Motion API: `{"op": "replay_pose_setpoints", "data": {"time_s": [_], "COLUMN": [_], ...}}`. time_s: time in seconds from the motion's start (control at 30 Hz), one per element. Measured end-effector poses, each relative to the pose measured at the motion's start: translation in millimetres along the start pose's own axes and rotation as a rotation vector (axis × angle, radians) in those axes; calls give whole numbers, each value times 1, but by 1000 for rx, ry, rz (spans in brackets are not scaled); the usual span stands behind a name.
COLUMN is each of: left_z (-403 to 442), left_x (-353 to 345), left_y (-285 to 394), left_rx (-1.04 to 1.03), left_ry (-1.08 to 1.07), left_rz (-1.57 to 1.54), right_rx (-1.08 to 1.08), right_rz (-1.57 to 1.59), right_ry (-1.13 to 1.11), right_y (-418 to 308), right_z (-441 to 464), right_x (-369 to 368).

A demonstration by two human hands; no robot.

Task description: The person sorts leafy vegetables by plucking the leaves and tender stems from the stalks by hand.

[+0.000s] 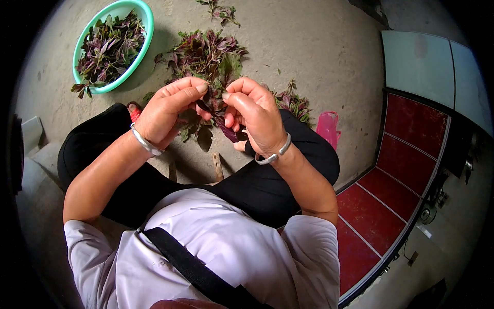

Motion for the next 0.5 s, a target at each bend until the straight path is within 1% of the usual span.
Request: {"op": "replay_pose_setpoints", "data": {"time_s": [0.17,0.3,0.5], "left_z": [2,2,4], "left_x": [1,1,3], "left_y": [0,-2,-4], "left_rx": [-87,-86,-62], "left_ry": [-29,-19,-51], "left_rz": [68,114,171], "right_rx": [4,47,162], "right_rz": [-63,-66,-221], "right_ry": [32,42,78], "right_y": [-2,-5,-6], "right_z": [0,-1,1], "right_x": [1,1,0]}}
Point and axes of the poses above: each hand's wrist, its own z-axis towards the middle knuckle, its own x-axis out of the back of the hand, y = z × x, the point moved 5 cm from there along z, towards the middle knuckle, and after that the axes turned 15 degrees about -z, right-handed, at the moved point
